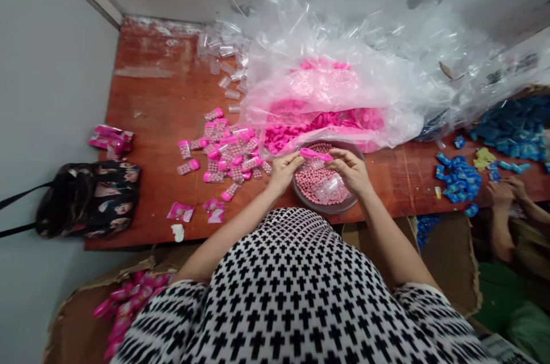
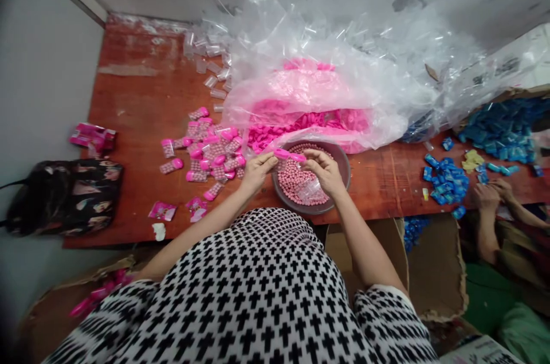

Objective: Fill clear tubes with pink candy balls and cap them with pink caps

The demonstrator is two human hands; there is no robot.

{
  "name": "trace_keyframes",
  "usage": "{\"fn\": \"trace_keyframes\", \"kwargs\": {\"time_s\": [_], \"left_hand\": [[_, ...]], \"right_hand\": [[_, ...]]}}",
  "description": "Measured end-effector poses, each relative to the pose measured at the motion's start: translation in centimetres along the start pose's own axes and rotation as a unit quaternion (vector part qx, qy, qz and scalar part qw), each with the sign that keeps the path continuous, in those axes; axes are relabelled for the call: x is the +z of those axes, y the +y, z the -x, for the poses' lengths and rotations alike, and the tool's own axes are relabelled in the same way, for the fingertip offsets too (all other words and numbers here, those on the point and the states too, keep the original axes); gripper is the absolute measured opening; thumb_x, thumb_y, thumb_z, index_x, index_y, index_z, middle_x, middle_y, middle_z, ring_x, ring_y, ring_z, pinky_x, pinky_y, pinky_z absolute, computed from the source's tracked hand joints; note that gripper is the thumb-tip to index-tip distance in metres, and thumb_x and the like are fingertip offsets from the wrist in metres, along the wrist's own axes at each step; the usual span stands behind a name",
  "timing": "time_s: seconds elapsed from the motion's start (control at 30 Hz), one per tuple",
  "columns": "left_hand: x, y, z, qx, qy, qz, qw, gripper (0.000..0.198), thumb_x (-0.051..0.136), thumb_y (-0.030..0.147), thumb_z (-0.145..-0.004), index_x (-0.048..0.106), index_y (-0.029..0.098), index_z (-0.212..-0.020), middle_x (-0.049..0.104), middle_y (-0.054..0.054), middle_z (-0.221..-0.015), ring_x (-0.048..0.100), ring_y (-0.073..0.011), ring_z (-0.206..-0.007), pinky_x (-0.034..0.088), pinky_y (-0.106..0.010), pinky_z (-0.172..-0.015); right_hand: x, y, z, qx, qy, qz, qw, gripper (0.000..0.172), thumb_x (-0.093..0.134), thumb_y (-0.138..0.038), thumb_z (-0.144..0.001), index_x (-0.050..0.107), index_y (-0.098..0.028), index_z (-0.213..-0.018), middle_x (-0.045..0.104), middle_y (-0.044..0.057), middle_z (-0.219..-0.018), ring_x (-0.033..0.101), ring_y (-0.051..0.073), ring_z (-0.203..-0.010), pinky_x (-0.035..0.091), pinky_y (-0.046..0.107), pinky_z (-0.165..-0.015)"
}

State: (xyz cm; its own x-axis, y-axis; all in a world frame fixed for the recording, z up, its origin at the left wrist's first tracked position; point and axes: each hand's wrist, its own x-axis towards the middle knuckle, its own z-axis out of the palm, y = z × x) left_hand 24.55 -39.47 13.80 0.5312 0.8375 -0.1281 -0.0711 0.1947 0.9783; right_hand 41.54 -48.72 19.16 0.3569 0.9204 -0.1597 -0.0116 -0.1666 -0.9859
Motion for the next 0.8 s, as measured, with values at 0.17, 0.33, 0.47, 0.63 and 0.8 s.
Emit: {"fn": "trace_keyframes", "kwargs": {"time_s": [0.17,0.33,0.47,0.63,0.8], "left_hand": [[0.4,0.9,0.6,0.052,-0.055,-0.072,0.994,0.030,0.063,0.040,-0.079,0.073,0.018,-0.097,0.071,-0.007,-0.100,0.065,-0.0213,-0.093,0.049,-0.038,-0.091],[0.9,1.3,0.9,0.135,-0.059,-0.113,0.983,0.023,0.062,0.037,-0.081,0.073,0.021,-0.094,0.070,-0.007,-0.097,0.061,-0.0204,-0.100,0.048,-0.038,-0.092],[1.0,1.0,1.2,0.142,-0.053,-0.112,0.982,0.024,0.060,0.037,-0.082,0.073,0.020,-0.093,0.070,-0.007,-0.096,0.061,-0.0203,-0.101,0.048,-0.038,-0.093],[1.0,0.7,1.3,0.144,-0.038,-0.133,0.980,0.024,0.058,0.034,-0.084,0.073,0.019,-0.093,0.071,-0.008,-0.098,0.063,-0.0209,-0.099,0.048,-0.039,-0.095],[-0.3,0.7,0.9,0.096,-0.035,-0.120,0.988,0.025,0.058,0.033,-0.084,0.071,0.019,-0.099,0.070,-0.007,-0.106,0.063,-0.0215,-0.100,0.048,-0.040,-0.095]], "right_hand": [[0.5,0.6,-0.5,0.075,0.026,-0.127,0.989,0.039,0.074,-0.052,-0.063,0.061,-0.021,-0.083,0.065,0.000,-0.076,0.062,0.014,-0.070,0.055,0.034,-0.074],[1.6,-0.8,-0.5,0.191,-0.104,-0.178,0.960,0.034,0.071,-0.041,-0.068,0.064,-0.019,-0.092,0.068,0.003,-0.091,0.064,0.016,-0.082,0.056,0.037,-0.077],[2.7,-0.1,-0.1,0.234,-0.095,-0.227,0.941,0.023,0.066,-0.037,-0.070,0.064,-0.018,-0.083,0.068,0.000,-0.075,0.065,0.016,-0.073,0.058,0.038,-0.074],[4.4,1.2,0.1,0.219,-0.042,-0.286,0.932,0.015,0.064,-0.032,-0.069,0.060,-0.019,-0.076,0.067,-0.002,-0.069,0.063,0.014,-0.068,0.058,0.036,-0.071],[3.3,1.3,-1.1,0.225,-0.108,-0.225,0.942,0.031,0.061,-0.040,-0.077,0.060,-0.021,-0.101,0.068,0.002,-0.091,0.064,0.015,-0.081,0.056,0.036,-0.075]]}}
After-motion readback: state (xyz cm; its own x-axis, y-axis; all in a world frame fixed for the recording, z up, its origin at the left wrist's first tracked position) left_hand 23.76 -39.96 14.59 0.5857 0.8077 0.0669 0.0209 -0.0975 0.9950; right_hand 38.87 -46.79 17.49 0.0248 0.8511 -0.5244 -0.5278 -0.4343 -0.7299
